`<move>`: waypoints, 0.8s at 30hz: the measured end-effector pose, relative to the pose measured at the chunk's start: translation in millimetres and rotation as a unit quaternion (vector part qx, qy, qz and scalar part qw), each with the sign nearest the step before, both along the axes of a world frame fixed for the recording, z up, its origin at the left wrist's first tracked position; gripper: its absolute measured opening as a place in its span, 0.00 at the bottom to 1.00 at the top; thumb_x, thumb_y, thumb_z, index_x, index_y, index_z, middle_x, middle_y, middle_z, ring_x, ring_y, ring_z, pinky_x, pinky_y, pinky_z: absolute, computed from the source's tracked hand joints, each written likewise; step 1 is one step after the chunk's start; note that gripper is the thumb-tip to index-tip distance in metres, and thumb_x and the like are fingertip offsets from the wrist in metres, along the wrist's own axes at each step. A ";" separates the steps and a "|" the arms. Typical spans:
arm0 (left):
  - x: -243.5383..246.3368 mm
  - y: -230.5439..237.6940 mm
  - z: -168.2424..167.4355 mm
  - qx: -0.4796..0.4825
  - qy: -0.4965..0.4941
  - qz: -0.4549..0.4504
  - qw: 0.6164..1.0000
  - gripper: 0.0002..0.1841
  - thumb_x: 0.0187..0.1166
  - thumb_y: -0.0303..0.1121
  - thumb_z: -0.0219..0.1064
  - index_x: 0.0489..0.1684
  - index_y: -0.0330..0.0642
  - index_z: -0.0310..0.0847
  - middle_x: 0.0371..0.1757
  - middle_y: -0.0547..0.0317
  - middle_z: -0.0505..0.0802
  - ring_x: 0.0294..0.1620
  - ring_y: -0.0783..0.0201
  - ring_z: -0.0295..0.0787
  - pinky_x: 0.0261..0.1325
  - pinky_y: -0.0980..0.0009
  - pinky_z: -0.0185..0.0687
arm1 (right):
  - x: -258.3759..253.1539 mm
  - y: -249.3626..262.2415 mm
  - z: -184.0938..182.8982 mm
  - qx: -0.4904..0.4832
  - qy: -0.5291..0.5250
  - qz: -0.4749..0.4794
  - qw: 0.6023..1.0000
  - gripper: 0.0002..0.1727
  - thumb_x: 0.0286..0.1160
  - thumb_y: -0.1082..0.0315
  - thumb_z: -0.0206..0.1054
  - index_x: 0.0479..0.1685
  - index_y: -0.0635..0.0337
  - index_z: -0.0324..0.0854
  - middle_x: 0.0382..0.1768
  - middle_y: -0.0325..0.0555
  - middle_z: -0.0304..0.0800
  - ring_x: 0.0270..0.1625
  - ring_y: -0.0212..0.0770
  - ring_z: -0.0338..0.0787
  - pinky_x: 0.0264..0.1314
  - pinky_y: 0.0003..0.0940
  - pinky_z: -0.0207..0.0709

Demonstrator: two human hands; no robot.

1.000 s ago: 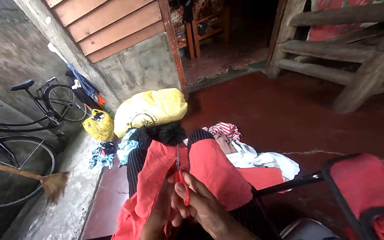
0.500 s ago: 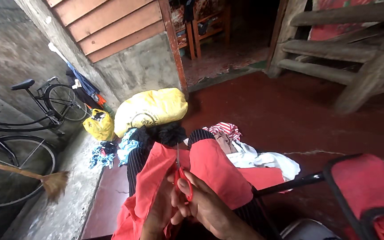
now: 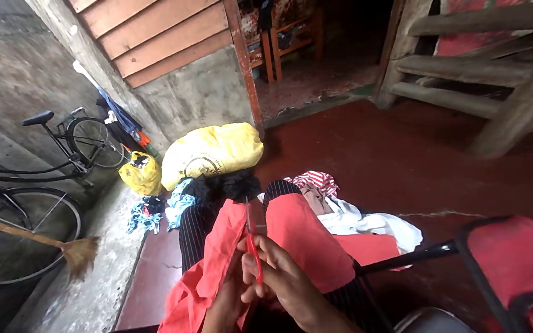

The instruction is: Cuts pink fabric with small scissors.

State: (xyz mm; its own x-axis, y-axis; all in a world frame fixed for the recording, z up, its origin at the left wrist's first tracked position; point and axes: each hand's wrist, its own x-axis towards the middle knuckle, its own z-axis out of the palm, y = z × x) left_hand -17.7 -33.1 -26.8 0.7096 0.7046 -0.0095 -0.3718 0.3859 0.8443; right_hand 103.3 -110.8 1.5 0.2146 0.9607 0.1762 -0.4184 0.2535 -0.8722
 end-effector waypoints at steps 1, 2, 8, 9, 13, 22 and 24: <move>-1.5 -1.9 -3.4 0.019 0.029 0.028 0.999 0.17 0.92 0.37 0.50 0.43 0.52 0.89 0.32 0.71 0.94 0.32 0.80 0.89 0.41 0.81 0.86 | 1.2 0.7 -1.3 -0.006 -0.002 -0.015 1.000 0.16 0.87 0.61 0.61 0.63 0.63 0.72 0.36 0.41 0.86 0.34 0.39 0.90 0.34 0.37 0.91; -3.4 -4.2 -6.8 0.046 0.052 0.058 0.996 0.14 0.89 0.34 0.54 0.44 0.47 0.89 0.33 0.68 0.94 0.35 0.78 0.89 0.45 0.79 0.86 | 3.0 1.5 -3.3 -0.011 -0.008 -0.033 0.999 0.17 0.86 0.60 0.62 0.62 0.63 0.73 0.36 0.41 0.86 0.34 0.38 0.89 0.34 0.35 0.89; -47.5 -25.6 33.5 0.428 0.274 -0.105 0.855 0.24 0.83 0.29 0.65 0.76 0.26 0.74 0.72 0.46 0.87 0.70 0.65 0.86 0.74 0.64 0.81 | 8.0 2.8 -11.8 -0.022 -0.123 -0.116 0.985 0.24 0.82 0.53 0.68 0.66 0.62 0.76 0.35 0.38 0.87 0.30 0.32 0.85 0.29 0.26 0.79; -56.6 -25.4 47.6 0.465 0.291 -0.131 0.826 0.23 0.82 0.30 0.66 0.74 0.28 0.78 0.74 0.41 0.85 0.73 0.60 0.84 0.75 0.62 0.80 | 6.8 2.8 -12.8 -0.017 -0.153 -0.123 0.980 0.25 0.81 0.52 0.68 0.66 0.61 0.76 0.35 0.38 0.87 0.30 0.31 0.85 0.30 0.26 0.80; -87.5 -9.8 105.3 0.460 0.240 -0.047 0.854 0.16 0.87 0.30 0.62 0.66 0.31 0.84 0.64 0.47 0.92 0.64 0.56 0.91 0.67 0.58 0.90 | -2.2 3.8 -15.9 0.031 -0.286 -0.159 0.944 0.26 0.80 0.51 0.68 0.66 0.62 0.79 0.34 0.39 0.88 0.32 0.30 0.85 0.34 0.28 0.83; -64.7 37.6 131.3 0.581 0.250 0.146 0.761 0.16 0.87 0.39 0.62 0.67 0.49 0.86 0.47 0.62 0.95 0.43 0.63 0.93 0.47 0.65 0.94 | -17.4 -4.6 -20.9 0.054 -0.493 -0.163 0.853 0.27 0.78 0.45 0.67 0.63 0.57 0.82 0.35 0.39 0.90 0.40 0.38 0.90 0.75 0.67 0.69; -64.7 36.2 124.4 0.586 0.270 0.136 0.752 0.17 0.87 0.41 0.61 0.67 0.50 0.87 0.46 0.64 0.95 0.41 0.66 0.92 0.46 0.67 0.92 | -17.1 -4.3 -25.0 0.064 -0.529 -0.180 0.827 0.27 0.78 0.44 0.64 0.63 0.55 0.83 0.38 0.38 0.92 0.44 0.38 0.92 0.80 0.71 0.62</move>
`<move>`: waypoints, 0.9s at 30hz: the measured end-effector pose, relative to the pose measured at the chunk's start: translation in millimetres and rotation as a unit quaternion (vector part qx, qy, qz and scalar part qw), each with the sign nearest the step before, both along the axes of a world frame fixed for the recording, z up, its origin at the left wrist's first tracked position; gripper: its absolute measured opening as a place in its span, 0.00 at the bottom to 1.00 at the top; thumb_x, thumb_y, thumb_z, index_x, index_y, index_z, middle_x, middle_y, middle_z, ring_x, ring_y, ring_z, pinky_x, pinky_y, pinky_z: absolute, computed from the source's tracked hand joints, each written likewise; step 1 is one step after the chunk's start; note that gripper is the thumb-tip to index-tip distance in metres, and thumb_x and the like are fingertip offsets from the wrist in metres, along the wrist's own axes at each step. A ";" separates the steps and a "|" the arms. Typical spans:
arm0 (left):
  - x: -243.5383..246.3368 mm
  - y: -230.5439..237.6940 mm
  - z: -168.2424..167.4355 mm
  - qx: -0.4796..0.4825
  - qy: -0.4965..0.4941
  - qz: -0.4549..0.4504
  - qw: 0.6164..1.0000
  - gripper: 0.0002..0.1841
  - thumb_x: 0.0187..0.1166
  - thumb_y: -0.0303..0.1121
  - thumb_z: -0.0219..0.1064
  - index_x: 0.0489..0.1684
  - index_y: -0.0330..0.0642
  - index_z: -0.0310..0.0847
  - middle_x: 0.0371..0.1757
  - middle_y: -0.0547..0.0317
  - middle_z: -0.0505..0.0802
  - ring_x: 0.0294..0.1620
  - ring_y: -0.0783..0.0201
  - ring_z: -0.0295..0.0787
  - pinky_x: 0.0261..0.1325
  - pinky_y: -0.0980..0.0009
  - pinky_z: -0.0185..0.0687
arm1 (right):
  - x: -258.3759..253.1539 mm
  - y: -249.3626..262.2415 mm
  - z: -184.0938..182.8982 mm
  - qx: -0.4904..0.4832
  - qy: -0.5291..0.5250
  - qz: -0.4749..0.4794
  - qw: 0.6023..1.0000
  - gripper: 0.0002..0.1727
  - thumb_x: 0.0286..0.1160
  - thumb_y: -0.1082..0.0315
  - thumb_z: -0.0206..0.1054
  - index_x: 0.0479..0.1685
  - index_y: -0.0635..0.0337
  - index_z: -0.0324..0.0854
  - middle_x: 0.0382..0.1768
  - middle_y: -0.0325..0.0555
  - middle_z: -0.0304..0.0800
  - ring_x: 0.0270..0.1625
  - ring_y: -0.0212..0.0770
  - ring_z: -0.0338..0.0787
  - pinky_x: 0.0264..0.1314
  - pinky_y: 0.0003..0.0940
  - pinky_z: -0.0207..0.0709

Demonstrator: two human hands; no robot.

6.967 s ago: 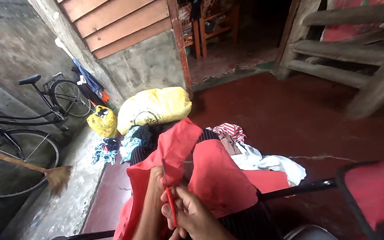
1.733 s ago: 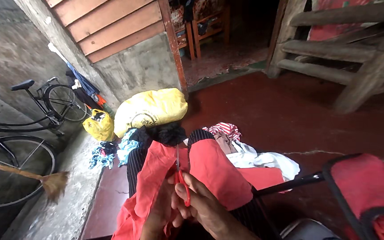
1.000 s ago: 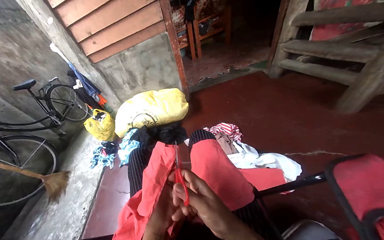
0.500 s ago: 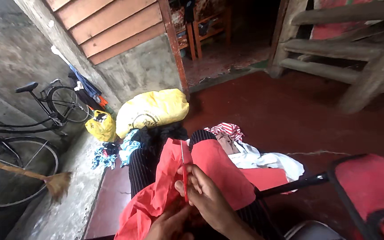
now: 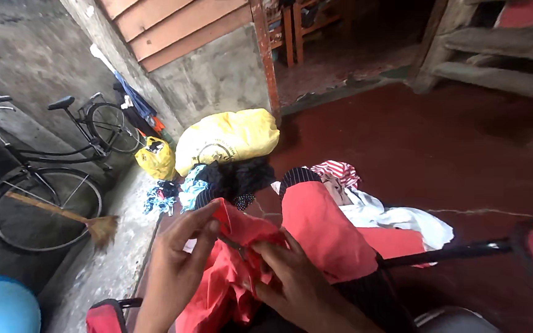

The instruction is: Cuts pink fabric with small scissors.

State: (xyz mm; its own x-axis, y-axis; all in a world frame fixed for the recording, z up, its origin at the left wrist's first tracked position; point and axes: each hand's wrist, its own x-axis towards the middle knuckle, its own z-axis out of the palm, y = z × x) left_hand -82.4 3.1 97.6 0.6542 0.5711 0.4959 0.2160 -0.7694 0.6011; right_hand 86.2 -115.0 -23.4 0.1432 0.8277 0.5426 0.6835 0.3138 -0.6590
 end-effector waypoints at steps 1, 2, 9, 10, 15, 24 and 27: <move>-1.2 -0.4 -3.5 0.009 0.016 0.003 1.000 0.17 0.87 0.42 0.61 0.66 0.51 0.88 0.47 0.66 0.95 0.43 0.67 0.92 0.49 0.67 0.91 | 0.1 0.0 -2.2 0.004 -0.020 -0.008 1.000 0.26 0.78 0.44 0.64 0.62 0.55 0.84 0.37 0.38 0.92 0.44 0.38 0.93 0.80 0.72 0.62; -3.2 -0.6 -6.0 0.016 0.039 0.005 0.999 0.17 0.87 0.44 0.60 0.65 0.51 0.88 0.50 0.68 0.95 0.49 0.68 0.92 0.55 0.64 0.90 | 0.3 -0.6 -3.6 0.004 -0.040 -0.014 0.999 0.25 0.78 0.45 0.64 0.61 0.55 0.84 0.37 0.38 0.93 0.44 0.39 0.93 0.79 0.72 0.63; -4.8 -2.2 -15.7 0.051 0.136 0.029 0.989 0.21 0.74 0.48 0.72 0.66 0.62 0.88 0.48 0.82 0.94 0.55 0.75 0.86 0.62 0.64 0.83 | -0.8 -1.2 -6.9 0.010 -0.155 -0.072 0.985 0.21 0.66 0.49 0.70 0.54 0.48 0.88 0.33 0.36 0.91 0.35 0.41 0.90 0.57 0.57 0.78; -4.0 -1.8 -17.3 0.061 0.144 0.026 0.987 0.20 0.72 0.45 0.74 0.64 0.63 0.90 0.47 0.83 0.93 0.55 0.75 0.86 0.62 0.65 0.83 | -0.3 -1.9 -6.7 0.010 -0.166 -0.078 0.983 0.21 0.65 0.49 0.70 0.54 0.48 0.89 0.33 0.36 0.91 0.35 0.41 0.90 0.58 0.58 0.77; 2.5 0.5 -19.8 0.135 0.145 -0.052 0.979 0.12 0.74 0.31 0.66 0.46 0.54 0.95 0.41 0.78 0.93 0.58 0.73 0.84 0.63 0.71 0.80 | 0.7 -3.3 -5.7 0.003 -0.185 -0.085 0.979 0.22 0.63 0.49 0.70 0.56 0.46 0.90 0.31 0.38 0.90 0.32 0.44 0.88 0.43 0.50 0.77; -6.4 14.6 -26.6 -0.127 0.049 -0.118 0.984 0.14 0.73 0.21 0.69 0.53 0.42 0.92 0.53 0.59 0.92 0.44 0.66 0.93 0.44 0.70 0.95 | 6.3 -12.6 -4.0 -0.130 -0.038 0.002 0.991 0.35 0.61 0.51 0.77 0.73 0.51 0.80 0.56 0.52 0.89 0.41 0.50 0.93 0.35 0.52 0.88; -16.0 16.9 -37.6 -0.213 -0.014 -0.122 0.969 0.16 0.74 0.22 0.71 0.59 0.43 0.90 0.57 0.54 0.92 0.50 0.59 0.92 0.50 0.65 0.94 | 11.0 -14.2 -7.4 -0.160 0.008 0.039 0.986 0.35 0.65 0.49 0.76 0.74 0.50 0.78 0.59 0.49 0.88 0.48 0.47 0.93 0.42 0.51 0.89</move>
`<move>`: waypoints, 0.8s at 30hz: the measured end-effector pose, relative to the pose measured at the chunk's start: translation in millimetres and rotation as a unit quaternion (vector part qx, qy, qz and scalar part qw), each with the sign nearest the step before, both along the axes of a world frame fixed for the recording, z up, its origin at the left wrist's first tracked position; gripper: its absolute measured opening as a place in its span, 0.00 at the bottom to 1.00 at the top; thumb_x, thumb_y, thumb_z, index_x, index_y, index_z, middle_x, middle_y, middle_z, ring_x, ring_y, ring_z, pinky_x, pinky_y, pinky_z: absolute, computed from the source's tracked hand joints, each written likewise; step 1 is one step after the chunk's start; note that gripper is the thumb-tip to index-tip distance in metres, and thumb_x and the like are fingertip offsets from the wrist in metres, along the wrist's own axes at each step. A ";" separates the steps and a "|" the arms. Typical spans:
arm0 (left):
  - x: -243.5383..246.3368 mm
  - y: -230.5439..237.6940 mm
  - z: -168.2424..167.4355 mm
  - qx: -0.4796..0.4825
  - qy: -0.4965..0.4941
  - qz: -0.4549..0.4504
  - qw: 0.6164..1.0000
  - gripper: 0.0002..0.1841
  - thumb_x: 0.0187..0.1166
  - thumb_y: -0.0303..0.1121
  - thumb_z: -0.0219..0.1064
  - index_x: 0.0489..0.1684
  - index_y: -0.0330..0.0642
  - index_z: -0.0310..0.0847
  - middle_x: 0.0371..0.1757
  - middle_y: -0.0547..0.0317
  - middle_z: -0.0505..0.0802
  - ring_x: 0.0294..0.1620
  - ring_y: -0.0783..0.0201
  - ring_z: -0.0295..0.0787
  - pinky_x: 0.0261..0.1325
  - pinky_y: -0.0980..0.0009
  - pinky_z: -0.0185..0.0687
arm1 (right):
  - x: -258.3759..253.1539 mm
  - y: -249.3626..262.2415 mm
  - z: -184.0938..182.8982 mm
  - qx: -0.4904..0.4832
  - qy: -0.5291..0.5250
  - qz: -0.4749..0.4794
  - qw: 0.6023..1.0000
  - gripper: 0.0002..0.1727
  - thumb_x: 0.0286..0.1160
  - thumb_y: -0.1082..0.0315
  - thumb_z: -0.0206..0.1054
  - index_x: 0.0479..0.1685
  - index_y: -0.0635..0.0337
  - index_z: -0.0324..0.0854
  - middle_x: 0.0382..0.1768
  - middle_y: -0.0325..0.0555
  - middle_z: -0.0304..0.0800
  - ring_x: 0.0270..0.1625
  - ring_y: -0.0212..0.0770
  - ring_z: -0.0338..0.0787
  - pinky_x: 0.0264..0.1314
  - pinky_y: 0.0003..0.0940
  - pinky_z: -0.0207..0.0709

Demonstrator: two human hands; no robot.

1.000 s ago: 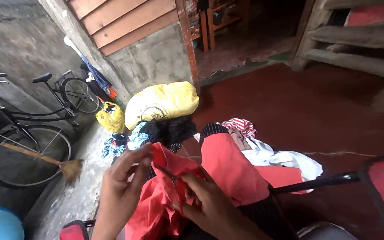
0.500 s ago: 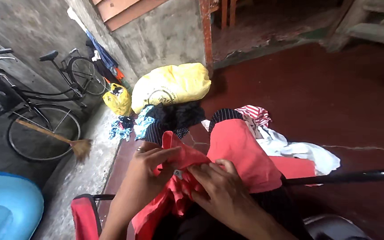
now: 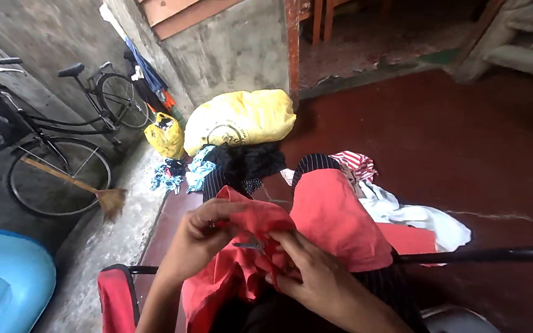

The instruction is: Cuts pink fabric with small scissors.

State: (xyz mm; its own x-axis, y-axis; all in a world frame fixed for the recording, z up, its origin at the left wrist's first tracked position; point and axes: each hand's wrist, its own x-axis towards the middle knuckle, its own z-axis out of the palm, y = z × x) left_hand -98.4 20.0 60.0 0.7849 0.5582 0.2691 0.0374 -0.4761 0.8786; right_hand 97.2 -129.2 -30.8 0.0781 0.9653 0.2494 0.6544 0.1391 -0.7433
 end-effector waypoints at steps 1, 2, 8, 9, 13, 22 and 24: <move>-2.6 -0.3 -5.2 -0.029 -0.018 0.003 0.999 0.17 0.74 0.24 0.72 0.62 0.43 0.89 0.58 0.52 0.92 0.51 0.58 0.92 0.53 0.63 0.93 | 1.3 -0.3 -0.4 -0.006 0.019 0.012 1.000 0.35 0.65 0.48 0.76 0.74 0.50 0.77 0.59 0.47 0.88 0.49 0.45 0.92 0.44 0.49 0.89; -4.7 -1.1 -10.6 -0.057 -0.036 0.005 0.998 0.19 0.74 0.24 0.72 0.64 0.43 0.88 0.58 0.51 0.92 0.51 0.58 0.92 0.54 0.62 0.92 | 2.1 -0.9 -0.3 -0.011 0.034 0.024 0.999 0.35 0.66 0.47 0.76 0.75 0.49 0.76 0.59 0.46 0.87 0.49 0.42 0.91 0.46 0.47 0.89; -6.7 -11.5 -30.2 -0.160 -0.120 0.007 0.980 0.24 0.73 0.25 0.74 0.71 0.47 0.85 0.54 0.47 0.93 0.49 0.60 0.92 0.57 0.61 0.90 | -3.1 -3.5 -0.9 -0.003 0.045 0.018 0.999 0.35 0.65 0.45 0.76 0.73 0.49 0.78 0.55 0.44 0.88 0.45 0.39 0.91 0.43 0.44 0.89; -5.6 -13.3 -31.3 -0.164 -0.128 0.006 0.978 0.25 0.73 0.25 0.75 0.72 0.47 0.84 0.54 0.47 0.93 0.50 0.59 0.92 0.58 0.61 0.90 | -3.7 -4.0 0.5 -0.004 0.045 0.017 0.999 0.36 0.65 0.44 0.76 0.73 0.49 0.78 0.53 0.43 0.89 0.44 0.39 0.90 0.42 0.44 0.88; 0.3 -21.8 -31.7 -0.149 -0.142 0.014 0.979 0.28 0.72 0.23 0.75 0.74 0.49 0.83 0.55 0.48 0.93 0.50 0.60 0.92 0.58 0.61 0.90 | -7.5 -7.2 5.1 0.004 0.041 0.010 0.999 0.35 0.65 0.44 0.76 0.71 0.53 0.79 0.45 0.41 0.90 0.39 0.39 0.90 0.39 0.44 0.88; 11.5 -33.7 -34.2 -0.108 -0.159 0.048 0.980 0.26 0.72 0.21 0.73 0.73 0.44 0.83 0.58 0.50 0.91 0.48 0.61 0.92 0.52 0.64 0.92 | -17.4 -14.7 11.6 -0.005 0.050 -0.001 0.999 0.32 0.70 0.43 0.73 0.65 0.57 0.83 0.33 0.40 0.89 0.29 0.38 0.87 0.30 0.42 0.85; 12.8 -34.5 -34.1 -0.109 -0.159 0.048 0.980 0.27 0.71 0.21 0.74 0.73 0.44 0.83 0.59 0.50 0.91 0.48 0.60 0.93 0.52 0.64 0.93 | -18.3 -14.5 10.3 0.004 0.049 -0.006 0.999 0.31 0.70 0.42 0.73 0.63 0.56 0.83 0.31 0.39 0.88 0.29 0.37 0.87 0.30 0.41 0.85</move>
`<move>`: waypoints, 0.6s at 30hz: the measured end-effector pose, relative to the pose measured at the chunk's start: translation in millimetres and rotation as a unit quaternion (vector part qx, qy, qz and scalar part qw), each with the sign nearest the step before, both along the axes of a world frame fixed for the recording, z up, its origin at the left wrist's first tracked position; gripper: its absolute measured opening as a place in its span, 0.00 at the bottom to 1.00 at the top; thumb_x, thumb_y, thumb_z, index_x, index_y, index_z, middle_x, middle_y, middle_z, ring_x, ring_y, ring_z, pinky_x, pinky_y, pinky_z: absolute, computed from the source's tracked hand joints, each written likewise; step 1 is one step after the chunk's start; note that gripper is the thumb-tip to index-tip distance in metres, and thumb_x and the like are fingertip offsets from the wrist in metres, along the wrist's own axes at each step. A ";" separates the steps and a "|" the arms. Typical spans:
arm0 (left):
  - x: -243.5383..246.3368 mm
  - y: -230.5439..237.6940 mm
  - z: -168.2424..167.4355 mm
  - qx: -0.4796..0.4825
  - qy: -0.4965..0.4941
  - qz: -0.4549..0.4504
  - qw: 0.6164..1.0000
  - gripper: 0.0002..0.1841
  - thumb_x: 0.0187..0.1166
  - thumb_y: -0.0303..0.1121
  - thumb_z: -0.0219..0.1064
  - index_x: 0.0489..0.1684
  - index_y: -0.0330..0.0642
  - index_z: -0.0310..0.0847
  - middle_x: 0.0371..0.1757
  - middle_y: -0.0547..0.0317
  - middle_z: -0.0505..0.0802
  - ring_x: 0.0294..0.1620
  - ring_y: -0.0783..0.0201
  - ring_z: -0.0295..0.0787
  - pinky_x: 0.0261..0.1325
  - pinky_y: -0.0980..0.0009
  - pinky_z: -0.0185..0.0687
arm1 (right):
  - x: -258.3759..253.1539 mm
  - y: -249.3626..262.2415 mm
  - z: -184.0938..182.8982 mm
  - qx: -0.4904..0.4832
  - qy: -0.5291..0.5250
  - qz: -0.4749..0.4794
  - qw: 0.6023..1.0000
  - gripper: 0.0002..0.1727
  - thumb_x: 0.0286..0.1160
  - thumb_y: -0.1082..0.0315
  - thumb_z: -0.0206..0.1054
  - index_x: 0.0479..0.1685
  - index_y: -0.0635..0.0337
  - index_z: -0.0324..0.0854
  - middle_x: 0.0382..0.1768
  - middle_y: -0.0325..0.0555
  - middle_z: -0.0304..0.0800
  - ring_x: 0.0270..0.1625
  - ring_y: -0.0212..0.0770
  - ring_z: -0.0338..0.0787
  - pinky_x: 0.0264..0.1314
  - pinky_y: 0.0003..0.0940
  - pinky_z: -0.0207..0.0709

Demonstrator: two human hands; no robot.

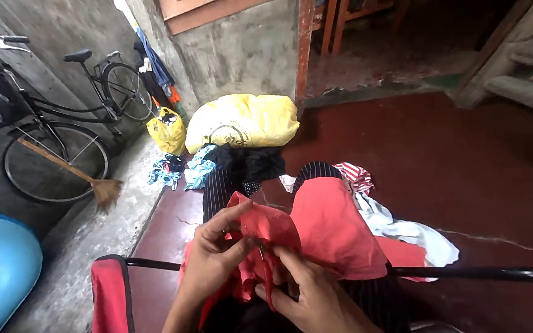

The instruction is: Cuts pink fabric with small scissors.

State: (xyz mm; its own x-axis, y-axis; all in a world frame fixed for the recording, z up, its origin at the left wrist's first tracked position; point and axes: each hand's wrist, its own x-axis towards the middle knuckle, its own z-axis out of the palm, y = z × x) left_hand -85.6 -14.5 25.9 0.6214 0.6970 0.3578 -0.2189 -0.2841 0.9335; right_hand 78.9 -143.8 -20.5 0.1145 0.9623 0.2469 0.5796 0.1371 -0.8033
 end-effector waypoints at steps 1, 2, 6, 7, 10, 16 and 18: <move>0.5 0.1 -0.4 -0.001 0.001 0.002 1.000 0.27 0.71 0.21 0.74 0.74 0.45 0.83 0.59 0.50 0.91 0.48 0.60 0.92 0.52 0.64 0.93 | -0.4 0.1 -1.2 0.002 0.003 -0.001 1.000 0.31 0.70 0.42 0.72 0.63 0.56 0.83 0.31 0.39 0.88 0.28 0.37 0.86 0.29 0.41 0.85; 1.0 0.5 -0.8 -0.003 0.001 0.002 1.000 0.27 0.72 0.22 0.74 0.74 0.45 0.83 0.59 0.50 0.91 0.47 0.60 0.92 0.53 0.64 0.92 | -0.8 0.4 -2.0 0.003 0.006 -0.001 1.000 0.31 0.71 0.42 0.72 0.64 0.56 0.83 0.31 0.39 0.88 0.28 0.36 0.86 0.29 0.40 0.84; 3.8 0.7 -3.6 -0.005 -0.008 0.009 1.000 0.25 0.74 0.23 0.73 0.73 0.47 0.84 0.56 0.51 0.92 0.45 0.62 0.91 0.52 0.65 0.91 | -3.0 0.7 -3.8 0.008 0.026 0.001 1.000 0.30 0.73 0.44 0.72 0.65 0.58 0.82 0.30 0.38 0.87 0.26 0.35 0.85 0.28 0.37 0.83; 4.0 0.7 -3.9 -0.007 -0.008 0.011 1.000 0.25 0.74 0.23 0.73 0.73 0.46 0.84 0.56 0.51 0.92 0.45 0.62 0.92 0.52 0.64 0.92 | -3.6 0.6 -4.3 0.010 0.035 0.003 0.999 0.29 0.73 0.46 0.72 0.64 0.58 0.83 0.29 0.39 0.87 0.27 0.36 0.85 0.29 0.38 0.84; 4.2 1.3 -4.7 -0.021 -0.011 0.027 0.999 0.28 0.72 0.22 0.73 0.74 0.48 0.83 0.54 0.48 0.92 0.41 0.61 0.91 0.49 0.65 0.91 | -3.2 -0.5 -2.4 -0.019 0.108 0.043 0.993 0.23 0.78 0.51 0.71 0.63 0.58 0.82 0.35 0.42 0.91 0.32 0.35 0.90 0.34 0.36 0.87; 1.7 3.5 -6.0 -0.036 -0.002 0.013 0.999 0.35 0.71 0.22 0.74 0.83 0.53 0.75 0.62 0.47 0.91 0.43 0.62 0.91 0.49 0.66 0.91 | 1.5 3.2 -3.1 -0.111 0.250 0.160 0.948 0.26 0.82 0.52 0.67 0.70 0.59 0.73 0.38 0.42 0.87 0.32 0.35 0.89 0.31 0.35 0.87; 1.0 3.1 -5.1 -0.032 0.008 0.012 0.999 0.36 0.70 0.21 0.75 0.83 0.53 0.75 0.66 0.48 0.89 0.46 0.60 0.91 0.51 0.65 0.91 | 1.4 5.0 -9.0 -0.095 0.257 0.180 0.945 0.29 0.82 0.50 0.68 0.72 0.60 0.71 0.37 0.42 0.86 0.31 0.34 0.86 0.31 0.34 0.85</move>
